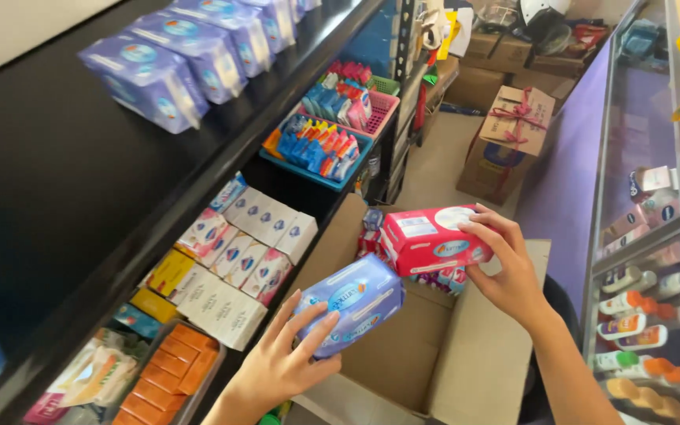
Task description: Transfer sanitary products from a shipping box onto retail shelves and organize them.
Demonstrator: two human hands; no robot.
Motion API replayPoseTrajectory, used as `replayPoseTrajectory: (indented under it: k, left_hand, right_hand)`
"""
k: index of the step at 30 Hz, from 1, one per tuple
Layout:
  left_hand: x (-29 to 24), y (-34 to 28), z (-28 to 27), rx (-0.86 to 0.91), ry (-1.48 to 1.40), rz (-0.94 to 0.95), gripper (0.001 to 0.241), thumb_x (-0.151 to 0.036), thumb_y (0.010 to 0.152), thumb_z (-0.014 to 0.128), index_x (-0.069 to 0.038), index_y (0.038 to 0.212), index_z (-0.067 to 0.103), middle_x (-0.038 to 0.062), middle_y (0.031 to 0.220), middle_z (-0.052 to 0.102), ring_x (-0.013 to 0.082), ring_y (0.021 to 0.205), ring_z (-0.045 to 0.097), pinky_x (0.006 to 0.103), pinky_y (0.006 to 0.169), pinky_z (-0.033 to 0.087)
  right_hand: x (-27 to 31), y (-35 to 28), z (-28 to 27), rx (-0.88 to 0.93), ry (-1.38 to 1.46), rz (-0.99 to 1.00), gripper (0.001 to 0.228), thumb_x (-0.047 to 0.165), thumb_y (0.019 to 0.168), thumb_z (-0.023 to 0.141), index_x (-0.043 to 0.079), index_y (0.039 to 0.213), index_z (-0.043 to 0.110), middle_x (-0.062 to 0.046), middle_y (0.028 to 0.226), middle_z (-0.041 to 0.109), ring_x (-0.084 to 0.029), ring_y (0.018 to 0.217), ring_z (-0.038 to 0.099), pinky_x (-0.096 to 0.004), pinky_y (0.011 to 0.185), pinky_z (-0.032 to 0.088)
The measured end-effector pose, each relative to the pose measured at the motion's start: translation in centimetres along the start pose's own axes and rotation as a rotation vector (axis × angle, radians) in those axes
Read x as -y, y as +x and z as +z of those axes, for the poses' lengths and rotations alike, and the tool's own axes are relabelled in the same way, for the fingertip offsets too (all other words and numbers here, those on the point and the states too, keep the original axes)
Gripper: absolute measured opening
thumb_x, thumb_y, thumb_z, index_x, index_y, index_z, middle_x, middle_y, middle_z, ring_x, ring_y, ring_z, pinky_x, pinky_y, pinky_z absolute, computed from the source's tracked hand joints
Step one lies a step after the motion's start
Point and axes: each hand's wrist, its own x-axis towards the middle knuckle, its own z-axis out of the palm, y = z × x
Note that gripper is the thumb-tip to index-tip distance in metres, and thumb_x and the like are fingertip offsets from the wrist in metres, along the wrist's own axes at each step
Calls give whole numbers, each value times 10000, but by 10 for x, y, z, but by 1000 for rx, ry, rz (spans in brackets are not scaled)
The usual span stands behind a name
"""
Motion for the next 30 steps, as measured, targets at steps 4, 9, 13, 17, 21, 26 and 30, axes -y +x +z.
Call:
replayPoseTrajectory:
  k: [4, 9, 13, 17, 21, 26, 30]
  left_hand:
    - [2, -20, -15, 5, -16, -51, 167, -183, 789, 772, -203, 898, 646, 114, 1408, 525, 357, 1280, 568, 628, 1099, 474]
    - [3, -37, -34, -22, -85, -178, 175, -163, 764, 781, -205, 899, 677, 135, 1407, 535, 377, 1277, 579, 602, 1085, 488]
    - [-1, -41, -55, -106, -88, -306, 256, -161, 738, 840, -195, 957, 711, 151, 1389, 541, 391, 1260, 582, 558, 1019, 533]
    - [-15, -44, -87, -164, -274, -656, 549, -144, 725, 878, -70, 1226, 666, 238, 1346, 569, 403, 1223, 629, 487, 941, 586]
    - [-31, -38, -121, -190, 26, -458, 496, -130, 684, 816, -260, 1118, 614, 247, 1366, 535, 392, 1252, 601, 405, 982, 567]
    - [-42, -19, -149, -639, -506, -1119, 700, -76, 638, 878, -146, 1294, 645, 213, 1365, 572, 352, 1252, 655, 396, 1000, 598]
    - [-29, 20, -194, -392, 251, -543, 248, -107, 739, 825, -200, 961, 767, 204, 1421, 493, 367, 1257, 585, 422, 1012, 545]
  right_hand:
    - [20, -1, 12, -5, -24, -34, 625, -64, 730, 765, 102, 1312, 607, -121, 1372, 500, -367, 1427, 498, -430, 1104, 486]
    - [40, -1, 31, -38, -6, -91, 612, -53, 733, 766, 103, 1301, 602, -115, 1371, 505, -369, 1420, 512, -452, 1133, 476]
    - [54, 9, 48, -122, 19, -117, 620, -53, 720, 763, 95, 1299, 602, -138, 1383, 500, -384, 1418, 513, -449, 1144, 460]
    - [73, 24, 68, -225, 122, -122, 657, -50, 734, 753, 69, 1350, 556, -124, 1399, 485, -357, 1430, 525, -451, 1201, 450]
    - [96, 52, 91, -235, 382, -185, 691, -62, 775, 740, 37, 1419, 510, -110, 1434, 429, -332, 1463, 497, -461, 1256, 421]
    - [144, 94, 115, -308, 504, -193, 779, -78, 777, 751, 8, 1490, 452, -89, 1422, 418, -238, 1397, 479, -398, 1229, 413]
    - [174, 131, 130, -232, 699, -197, 758, -26, 849, 748, 7, 1531, 417, -64, 1412, 411, -200, 1407, 494, -372, 1198, 443]
